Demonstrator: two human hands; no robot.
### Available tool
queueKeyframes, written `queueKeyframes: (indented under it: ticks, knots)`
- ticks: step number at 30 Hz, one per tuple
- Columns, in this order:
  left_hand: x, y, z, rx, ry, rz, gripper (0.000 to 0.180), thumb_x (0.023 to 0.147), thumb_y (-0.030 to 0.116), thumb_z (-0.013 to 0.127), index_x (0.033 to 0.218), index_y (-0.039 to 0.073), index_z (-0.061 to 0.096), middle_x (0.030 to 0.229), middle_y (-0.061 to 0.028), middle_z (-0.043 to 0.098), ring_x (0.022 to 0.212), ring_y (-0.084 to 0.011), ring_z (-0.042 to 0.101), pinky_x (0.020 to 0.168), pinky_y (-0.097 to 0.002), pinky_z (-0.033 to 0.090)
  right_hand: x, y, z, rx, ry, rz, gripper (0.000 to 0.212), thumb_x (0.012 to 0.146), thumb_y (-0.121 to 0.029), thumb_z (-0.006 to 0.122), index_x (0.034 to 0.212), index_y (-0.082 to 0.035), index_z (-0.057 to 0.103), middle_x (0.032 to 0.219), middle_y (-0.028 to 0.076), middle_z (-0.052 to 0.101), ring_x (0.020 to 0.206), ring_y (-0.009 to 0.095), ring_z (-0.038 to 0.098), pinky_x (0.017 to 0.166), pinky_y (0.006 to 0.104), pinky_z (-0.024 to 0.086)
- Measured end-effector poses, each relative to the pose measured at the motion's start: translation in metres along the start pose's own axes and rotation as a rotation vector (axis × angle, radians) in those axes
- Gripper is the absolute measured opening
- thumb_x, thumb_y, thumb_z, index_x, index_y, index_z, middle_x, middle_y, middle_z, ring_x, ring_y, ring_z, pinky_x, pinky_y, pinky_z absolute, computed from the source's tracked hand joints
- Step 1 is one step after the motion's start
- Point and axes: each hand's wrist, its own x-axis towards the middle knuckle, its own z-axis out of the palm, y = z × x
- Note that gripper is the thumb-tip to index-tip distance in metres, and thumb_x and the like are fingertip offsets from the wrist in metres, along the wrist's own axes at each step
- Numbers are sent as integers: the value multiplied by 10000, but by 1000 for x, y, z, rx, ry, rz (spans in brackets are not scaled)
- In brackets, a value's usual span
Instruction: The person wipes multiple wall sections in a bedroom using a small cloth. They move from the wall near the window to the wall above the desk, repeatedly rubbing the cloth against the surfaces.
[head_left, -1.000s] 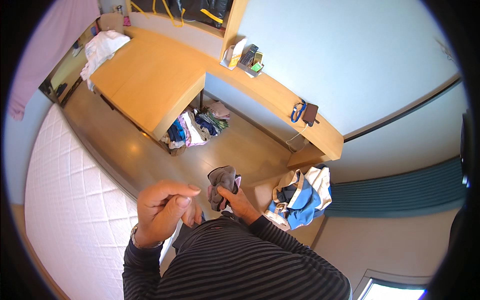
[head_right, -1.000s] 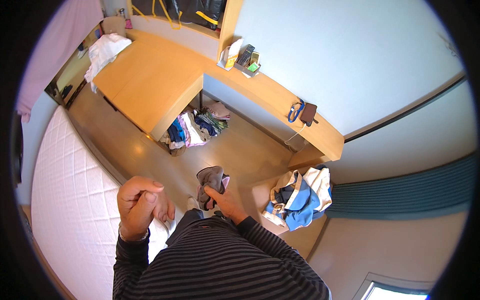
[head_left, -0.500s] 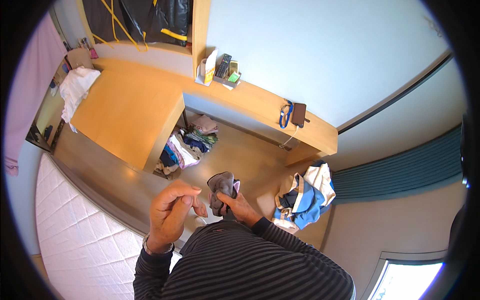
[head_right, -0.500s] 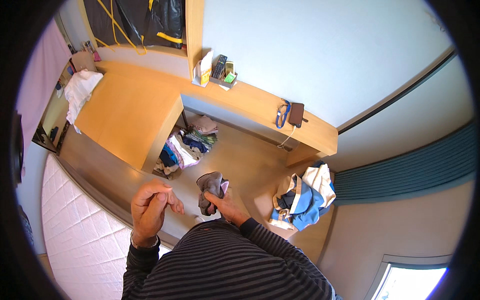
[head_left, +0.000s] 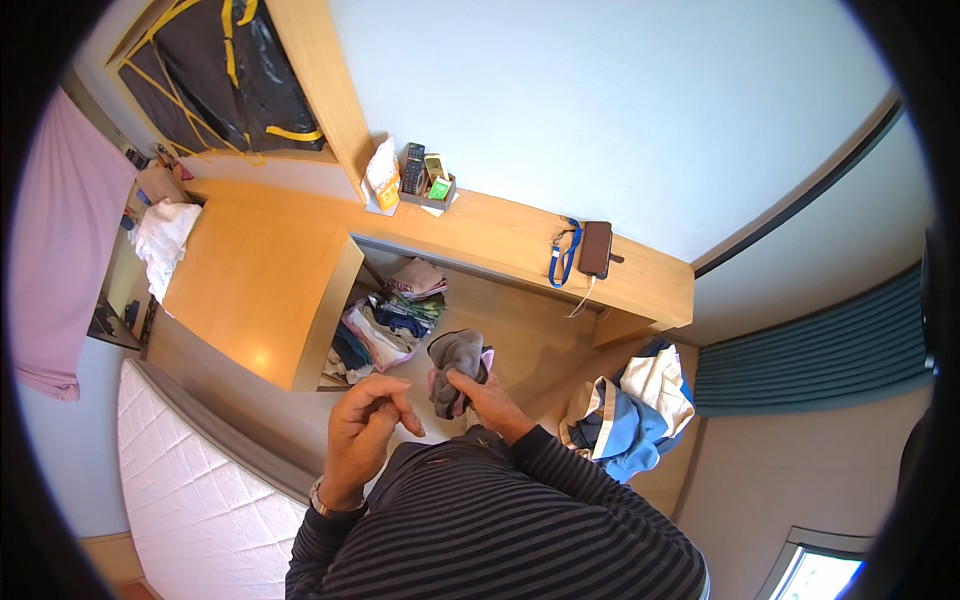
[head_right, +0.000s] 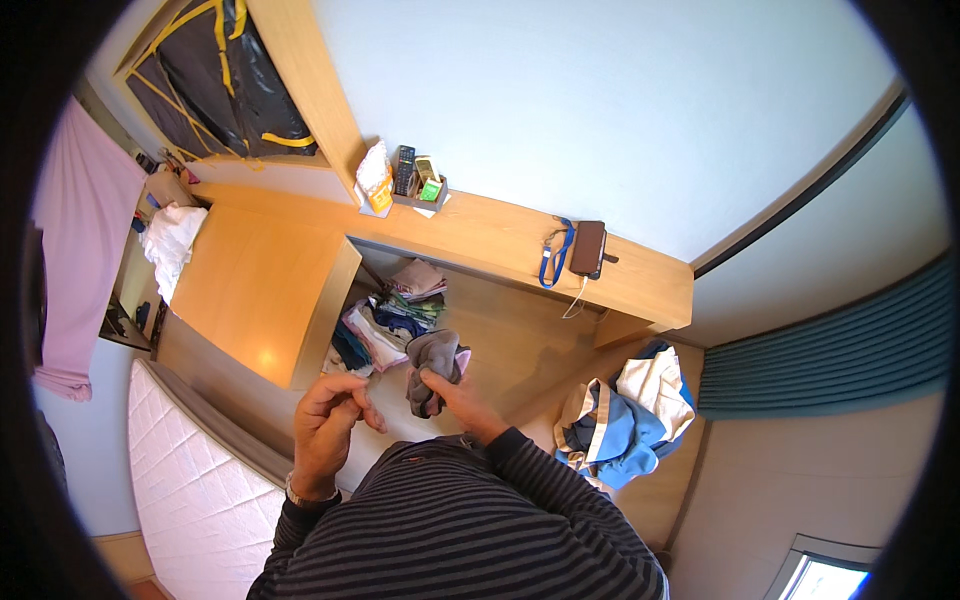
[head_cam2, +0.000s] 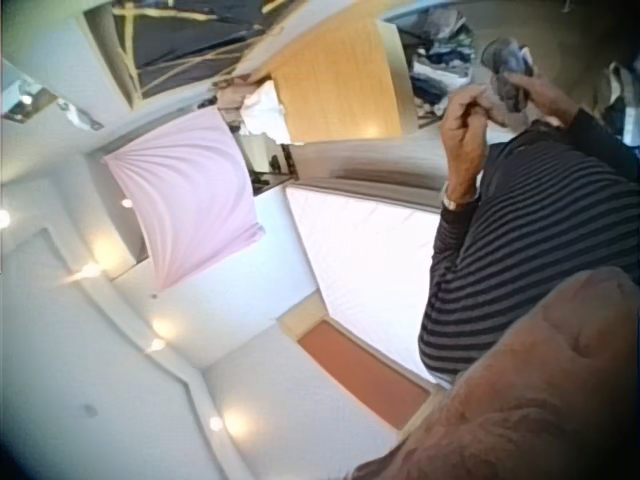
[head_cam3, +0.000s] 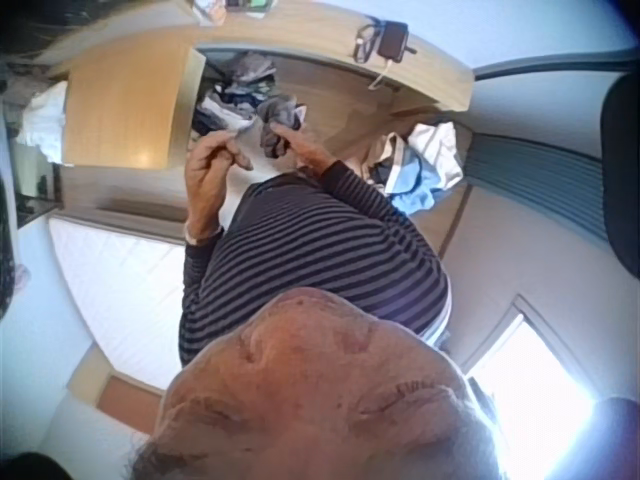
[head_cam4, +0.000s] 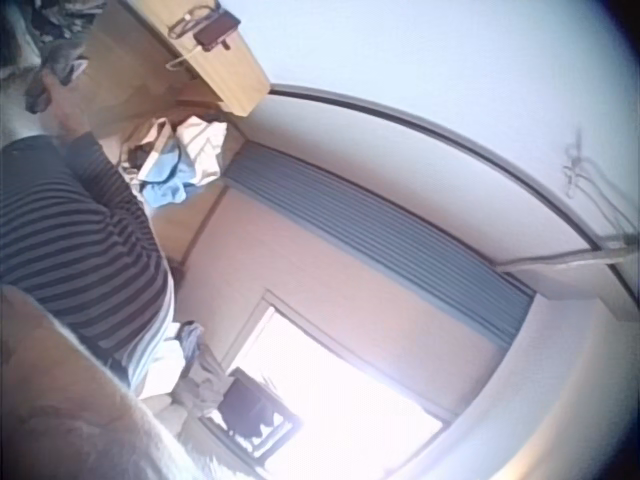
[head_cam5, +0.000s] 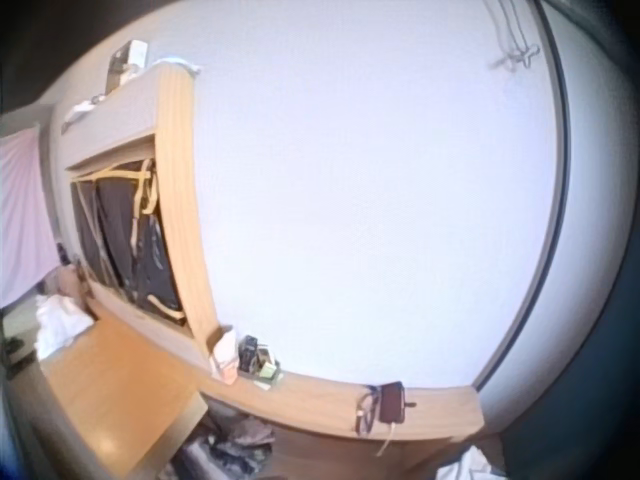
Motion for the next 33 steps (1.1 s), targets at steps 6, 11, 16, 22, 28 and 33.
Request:
queueKeyframes:
  ticks: [6,11,16,22,28,33]
  knots:
    - [49,-17,22,59,-111,-99,279,1090,-67,544,1329,6,668,1046,-80,677,886,-181,719,835,-349,622,19,-17,-30,83,159,-5,420,1085,-256,711,1425,-27,624,1161,62,775,926,150,748,648,314,578]
    - [80,-25,26,104,-238,-127,288,1104,-49,563,1366,7,670,1081,-84,699,906,-167,714,837,-323,603,32,-29,-36,85,160,-31,386,1089,-297,715,1381,-46,684,1110,22,761,914,125,697,716,318,558]
    - [108,-27,-4,147,-314,-182,273,1115,-12,577,1375,2,662,1114,-82,713,899,-150,721,846,-297,593,59,-38,-21,52,198,-85,396,1089,-320,717,1376,-48,708,1158,18,765,974,125,688,805,329,562]
    - [155,-25,-64,52,-370,-138,269,1110,7,584,1368,-4,660,1155,-92,721,918,-150,732,854,-301,601,117,-61,17,-115,211,-168,414,1083,-328,723,1376,-36,702,1187,32,759,1015,140,689,859,337,568]
    - [206,-52,-144,193,-197,-5,269,1113,76,630,1368,-1,668,1275,-92,667,1012,-142,708,873,-289,586,163,-82,79,-298,264,-195,472,1037,-331,793,1380,-22,696,1095,52,760,947,154,691,833,359,585]
    - [236,-86,-187,575,-165,139,517,1076,208,722,1529,0,582,1505,-133,571,1240,-229,663,955,-337,595,179,-93,98,-452,203,-182,374,976,-282,844,1243,-32,770,975,51,772,828,129,693,744,346,587]
